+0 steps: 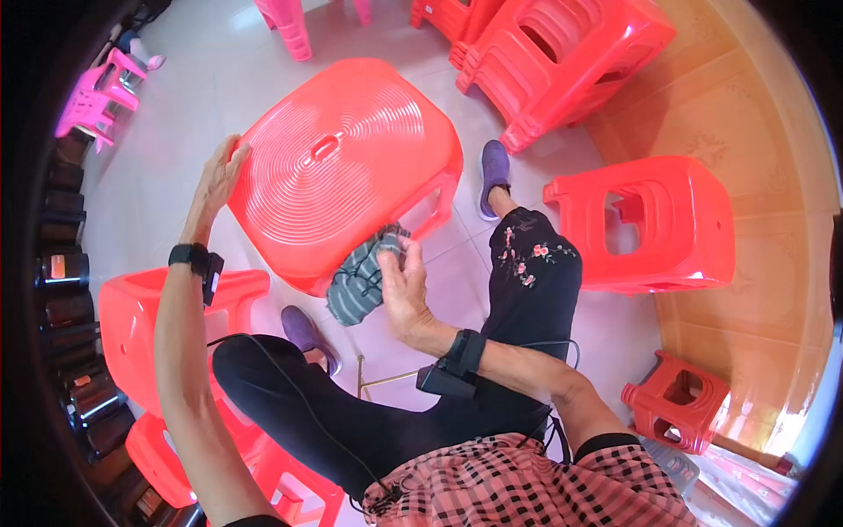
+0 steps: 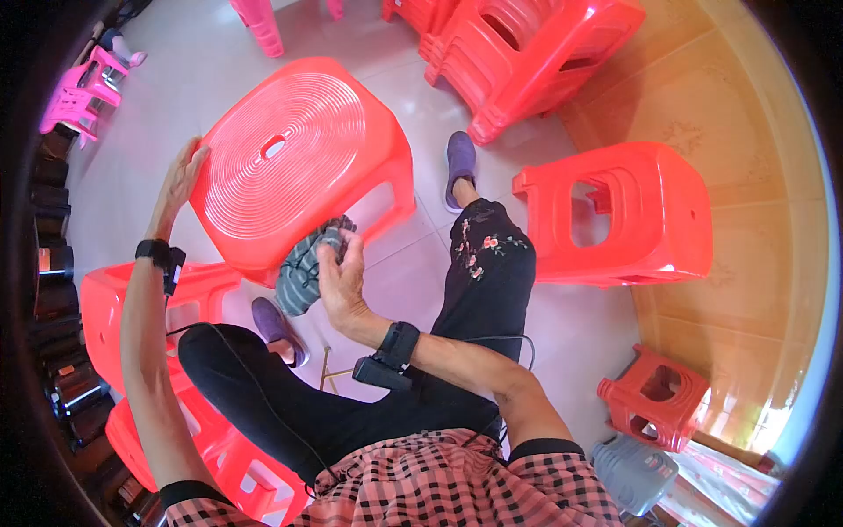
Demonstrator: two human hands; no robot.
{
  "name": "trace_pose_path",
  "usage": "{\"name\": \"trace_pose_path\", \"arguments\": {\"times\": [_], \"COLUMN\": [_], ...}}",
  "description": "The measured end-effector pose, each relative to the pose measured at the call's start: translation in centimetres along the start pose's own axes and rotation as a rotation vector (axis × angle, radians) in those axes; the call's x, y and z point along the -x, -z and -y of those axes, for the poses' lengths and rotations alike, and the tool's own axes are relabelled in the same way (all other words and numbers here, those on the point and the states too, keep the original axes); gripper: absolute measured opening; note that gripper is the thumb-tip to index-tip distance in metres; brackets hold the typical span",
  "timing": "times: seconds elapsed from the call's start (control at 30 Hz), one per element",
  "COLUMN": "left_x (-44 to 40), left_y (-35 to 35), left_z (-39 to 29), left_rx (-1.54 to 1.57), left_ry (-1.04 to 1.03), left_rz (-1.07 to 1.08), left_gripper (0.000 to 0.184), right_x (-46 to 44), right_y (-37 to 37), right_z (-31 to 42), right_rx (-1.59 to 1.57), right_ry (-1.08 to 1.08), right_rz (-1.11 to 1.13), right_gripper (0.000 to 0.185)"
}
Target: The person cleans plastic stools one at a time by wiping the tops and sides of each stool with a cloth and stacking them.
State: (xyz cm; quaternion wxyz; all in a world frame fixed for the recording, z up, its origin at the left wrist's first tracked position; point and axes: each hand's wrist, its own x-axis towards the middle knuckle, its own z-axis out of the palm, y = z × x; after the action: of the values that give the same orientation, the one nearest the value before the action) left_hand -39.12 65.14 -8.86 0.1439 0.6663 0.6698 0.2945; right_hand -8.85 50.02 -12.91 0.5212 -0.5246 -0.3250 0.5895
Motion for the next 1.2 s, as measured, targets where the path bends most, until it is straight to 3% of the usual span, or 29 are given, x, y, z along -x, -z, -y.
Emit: {"name": "trace_pose_path", "arguments": {"times": [0.07, 0.17, 0.27, 0.4, 0.47, 0.57, 0.6, 0.63, 0.7, 0.8, 0.9, 1.03, 1.2], "left_x": [1.4, 4.9, 8.3, 13.1, 15.5, 17.8, 17.6, 17.3, 15.9, 12.5, 10.7, 10.9, 10.9], "left_y": [1.3, 1.5, 2.1, 2.4, 2.2, 2.6, 3.2, 2.8, 1.8, 0.1, -2.9, -5.9, -5.9], "left_z": [0.1, 1.4, 2.8, -0.6, -2.1, -6.9, -9.0, -9.4, -9.8, -12.8, -13.7, -12.6, -12.7], "left_rx": [0.043, -0.023, -0.128, -0.223, 0.034, 0.094, -0.093, -0.09, -0.329, -0.321, -0.299, -0.405, -0.37], "left_ry": [0.071, 0.131, 0.196, 0.152, 0.215, 0.241, 0.121, 0.116, -0.081, -0.223, -0.279, -0.334, -0.27], "left_rz": [0.138, -0.046, -0.037, 0.009, 0.149, 0.173, 0.163, 0.161, 0.001, -0.007, 0.014, 0.002, 0.02], "left_gripper": [0.053, 0.048, 0.046, 0.044, 0.043, 0.041, 0.043, 0.043, 0.048, 0.051, 0.053, 0.055, 0.057], "right_x": [-0.9, -4.4, -8.3, -12.9, -15.0, -15.3, -15.2, -14.9, -13.5, -10.4, -6.5, -4.3, -5.1], "right_y": [0.3, 1.2, 1.0, 1.2, 2.1, 3.6, 3.9, 4.0, 4.2, 3.8, 3.2, 3.9, 4.7], "right_z": [0.9, 1.2, 2.8, 5.3, 5.2, 7.1, 7.8, 8.3, 9.4, 10.3, 10.2, 8.2, 4.7], "right_rx": [0.032, 0.208, 0.278, 0.279, 0.309, 0.216, 0.245, 0.245, 0.208, 0.239, 0.363, 0.576, 0.452], "right_ry": [0.007, 0.169, 0.225, 0.259, 0.382, 0.435, 0.444, 0.449, 0.483, 0.604, 0.702, 0.677, 0.6], "right_rz": [-0.045, -0.072, -0.11, -0.162, -0.178, -0.148, -0.154, -0.157, -0.093, 0.05, 0.178, 0.183, -0.021], "right_gripper": [0.031, 0.028, 0.033, 0.032, 0.032, 0.032, 0.031, 0.031, 0.032, 0.035, 0.04, 0.044, 0.042]}}
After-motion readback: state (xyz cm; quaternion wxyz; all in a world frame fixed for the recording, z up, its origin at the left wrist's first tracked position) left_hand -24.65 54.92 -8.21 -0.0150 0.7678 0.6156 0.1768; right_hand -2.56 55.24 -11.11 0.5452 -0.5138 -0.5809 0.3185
